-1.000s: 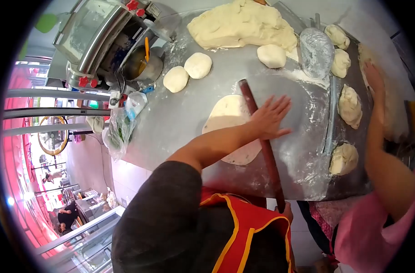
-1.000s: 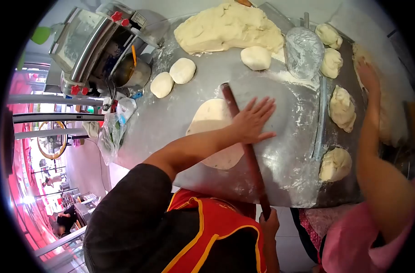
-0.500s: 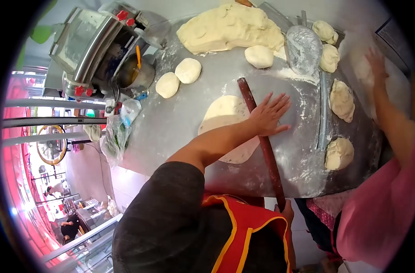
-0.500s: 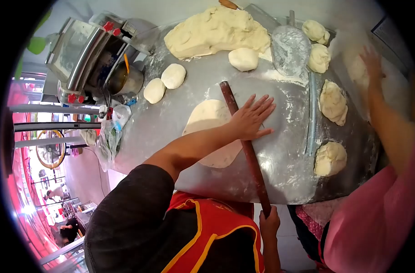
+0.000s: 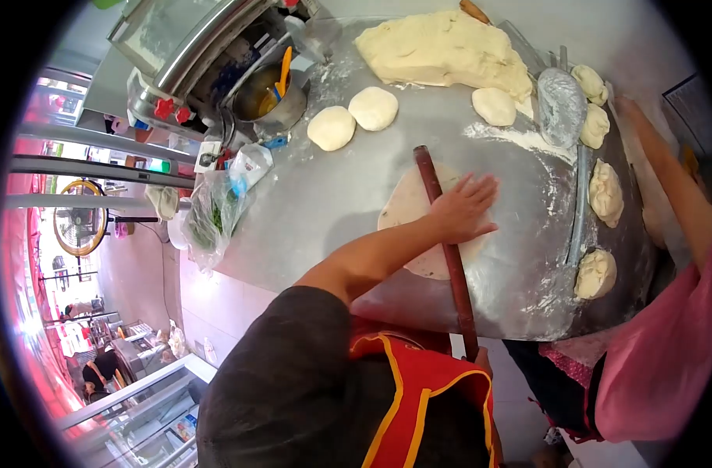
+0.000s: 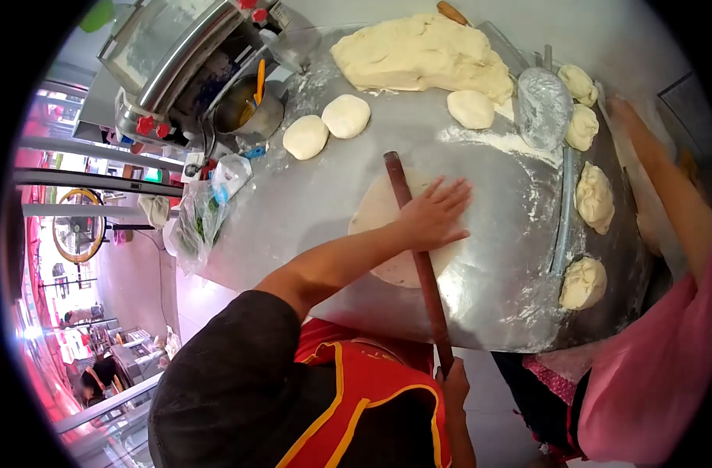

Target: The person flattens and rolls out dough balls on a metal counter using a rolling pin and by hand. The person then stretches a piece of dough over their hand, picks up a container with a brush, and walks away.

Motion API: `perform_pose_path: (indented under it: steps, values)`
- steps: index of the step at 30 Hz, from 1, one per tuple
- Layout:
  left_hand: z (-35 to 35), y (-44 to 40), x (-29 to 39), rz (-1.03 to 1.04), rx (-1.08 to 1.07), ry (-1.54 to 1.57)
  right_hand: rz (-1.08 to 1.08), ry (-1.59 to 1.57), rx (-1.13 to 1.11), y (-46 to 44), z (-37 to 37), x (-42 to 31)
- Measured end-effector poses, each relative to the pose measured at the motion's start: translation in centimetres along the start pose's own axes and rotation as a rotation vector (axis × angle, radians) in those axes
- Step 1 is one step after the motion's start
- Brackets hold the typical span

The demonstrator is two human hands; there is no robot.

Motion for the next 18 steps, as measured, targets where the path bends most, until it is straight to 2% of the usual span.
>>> perform_pose_path:
  steps: [2, 6, 10, 11, 15, 16, 18]
  values:
    - [-2.9, 4.1, -2.3, -0.053, -0.038, -0.046, 0.074, -0.096, -0.053, 0.0, -0.1, -4.5]
    - [-4.7, 11.7, -7.4, -0.128, 0.005, 0.070, -0.109, -0.137, -0.119, -1.3, 4.6, -4.5]
    - [-6.4, 19.5, -11.3, -0.205, -0.006, 0.039, -0.223, -0.039, -0.123, -2.5, 6.2, -8.7]
    - [-7.5, 20.5, -11.5, -0.191, 0.026, 0.016, -0.355, 0.059, 0.004, -2.6, 5.8, -9.8]
    - [-12.8, 20.8, -12.7, -0.165, 0.220, -0.221, -0.672, 0.406, 0.083, -4.1, 1.2, -12.3]
    - [-12.6, 21.6, -13.9, -0.215, 0.163, -0.179, -0.763, 0.486, 0.103, -5.5, -0.2, -13.3]
    - [-12.0, 24.0, -16.5, -0.316, 0.044, -0.099, -0.809, 0.540, 0.075, -8.4, -3.4, -17.0]
Point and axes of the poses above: each hand's wrist, its own y-axis away from the middle knuckle, its own z-axis out of the palm, x = y × z, the point moved 8 cm from there along -y, towards the middle knuckle, and after that the axes turned 13 degrees about -z, right-handed, at the moved point
